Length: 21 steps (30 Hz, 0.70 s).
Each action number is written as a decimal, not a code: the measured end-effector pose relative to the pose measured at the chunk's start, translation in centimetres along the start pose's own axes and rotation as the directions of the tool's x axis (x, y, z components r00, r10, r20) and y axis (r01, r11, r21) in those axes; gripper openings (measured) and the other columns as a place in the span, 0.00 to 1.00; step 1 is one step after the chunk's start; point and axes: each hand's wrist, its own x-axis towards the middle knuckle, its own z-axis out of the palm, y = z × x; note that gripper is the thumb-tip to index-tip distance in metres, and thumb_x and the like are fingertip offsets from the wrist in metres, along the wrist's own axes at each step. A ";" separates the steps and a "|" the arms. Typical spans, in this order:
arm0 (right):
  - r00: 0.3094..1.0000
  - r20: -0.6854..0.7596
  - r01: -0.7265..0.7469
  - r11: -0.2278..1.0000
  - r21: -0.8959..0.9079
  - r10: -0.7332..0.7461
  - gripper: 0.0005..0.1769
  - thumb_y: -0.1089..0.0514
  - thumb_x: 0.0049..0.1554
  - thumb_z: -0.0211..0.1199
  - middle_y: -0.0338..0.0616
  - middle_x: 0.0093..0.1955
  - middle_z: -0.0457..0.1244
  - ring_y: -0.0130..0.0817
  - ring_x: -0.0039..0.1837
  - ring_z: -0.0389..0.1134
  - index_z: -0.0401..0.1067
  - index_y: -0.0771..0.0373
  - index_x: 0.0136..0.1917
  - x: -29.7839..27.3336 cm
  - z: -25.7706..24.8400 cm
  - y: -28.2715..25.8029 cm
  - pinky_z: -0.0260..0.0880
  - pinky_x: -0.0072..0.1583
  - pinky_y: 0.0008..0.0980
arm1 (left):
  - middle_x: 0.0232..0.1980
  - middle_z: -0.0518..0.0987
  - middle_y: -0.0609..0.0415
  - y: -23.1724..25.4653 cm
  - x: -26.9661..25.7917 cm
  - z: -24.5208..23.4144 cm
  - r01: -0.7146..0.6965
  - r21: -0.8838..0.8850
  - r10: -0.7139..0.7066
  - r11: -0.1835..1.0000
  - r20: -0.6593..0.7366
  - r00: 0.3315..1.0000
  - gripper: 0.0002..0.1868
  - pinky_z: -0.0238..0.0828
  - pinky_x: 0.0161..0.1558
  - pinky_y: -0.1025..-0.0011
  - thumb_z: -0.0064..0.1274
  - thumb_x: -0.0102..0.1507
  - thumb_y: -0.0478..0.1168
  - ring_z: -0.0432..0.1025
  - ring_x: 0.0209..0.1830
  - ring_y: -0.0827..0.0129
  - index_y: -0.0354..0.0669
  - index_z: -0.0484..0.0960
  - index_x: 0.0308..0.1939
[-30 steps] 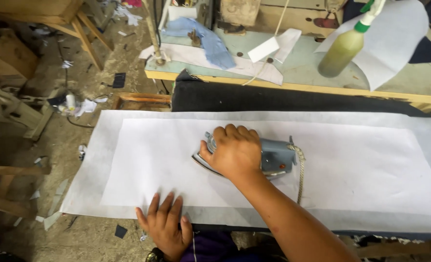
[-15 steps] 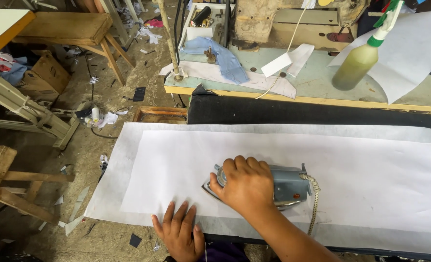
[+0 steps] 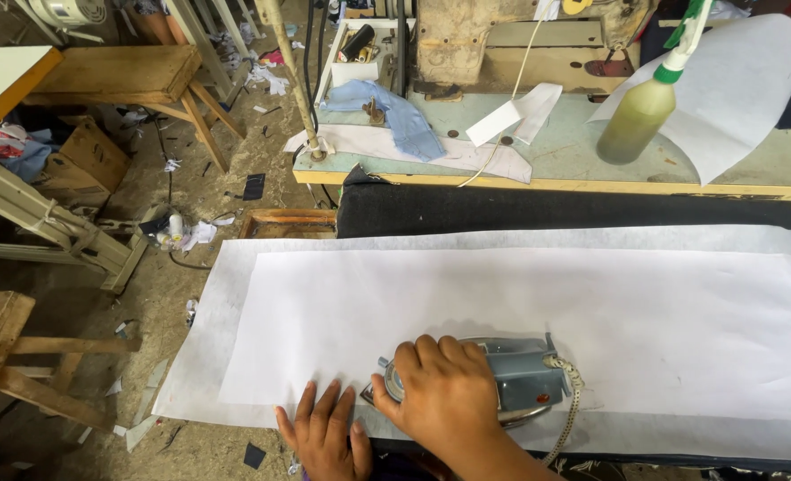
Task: The person irons a large piece of white fabric placed on a black surface using a handheld electric iron. They repeatedly move the iron back and forth across the fabric while using their left hand to hold and adjust the material.
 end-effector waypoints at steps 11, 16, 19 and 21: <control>1.000 0.010 -0.015 1.000 0.024 0.015 0.22 0.35 0.50 0.66 0.34 0.28 0.57 0.35 0.33 0.58 0.68 0.52 0.31 -0.4 0.1 0.1 0.60 0.38 0.37 | 0.54 0.83 0.57 -0.5 -0.1 0.7 -0.009 0.016 0.010 1.000 -0.024 1.000 0.23 0.36 0.80 0.48 0.33 0.68 0.53 0.70 0.66 0.55 0.53 0.84 0.49; 1.000 0.005 -0.008 1.000 0.007 0.008 0.22 0.35 0.51 0.65 0.33 0.28 0.57 0.34 0.32 0.58 0.67 0.52 0.31 -0.3 -0.1 0.1 0.58 0.36 0.36 | 0.55 0.82 0.58 -0.5 0.0 0.6 -0.023 0.003 0.023 1.000 -0.019 1.000 0.22 0.34 0.79 0.49 0.32 0.67 0.51 0.70 0.66 0.56 0.53 0.83 0.50; 1.000 0.009 -0.007 1.000 0.022 0.007 0.22 0.35 0.51 0.65 0.33 0.29 0.58 0.34 0.33 0.58 0.69 0.53 0.32 -0.5 -0.2 0.0 0.60 0.38 0.36 | 0.57 0.81 0.57 -0.8 -0.4 0.4 -0.019 -0.016 0.020 1.000 0.031 0.999 0.22 0.31 0.80 0.48 0.34 0.67 0.52 0.68 0.68 0.54 0.53 0.83 0.51; 1.000 0.017 -0.003 1.000 0.016 0.003 0.23 0.34 0.51 0.65 0.34 0.28 0.57 0.34 0.33 0.58 0.68 0.53 0.32 -0.5 -0.2 0.0 0.59 0.37 0.36 | 0.56 0.81 0.56 -0.8 -0.3 0.5 -0.025 -0.014 0.025 1.000 0.017 1.000 0.22 0.32 0.80 0.47 0.34 0.67 0.52 0.69 0.67 0.53 0.52 0.83 0.50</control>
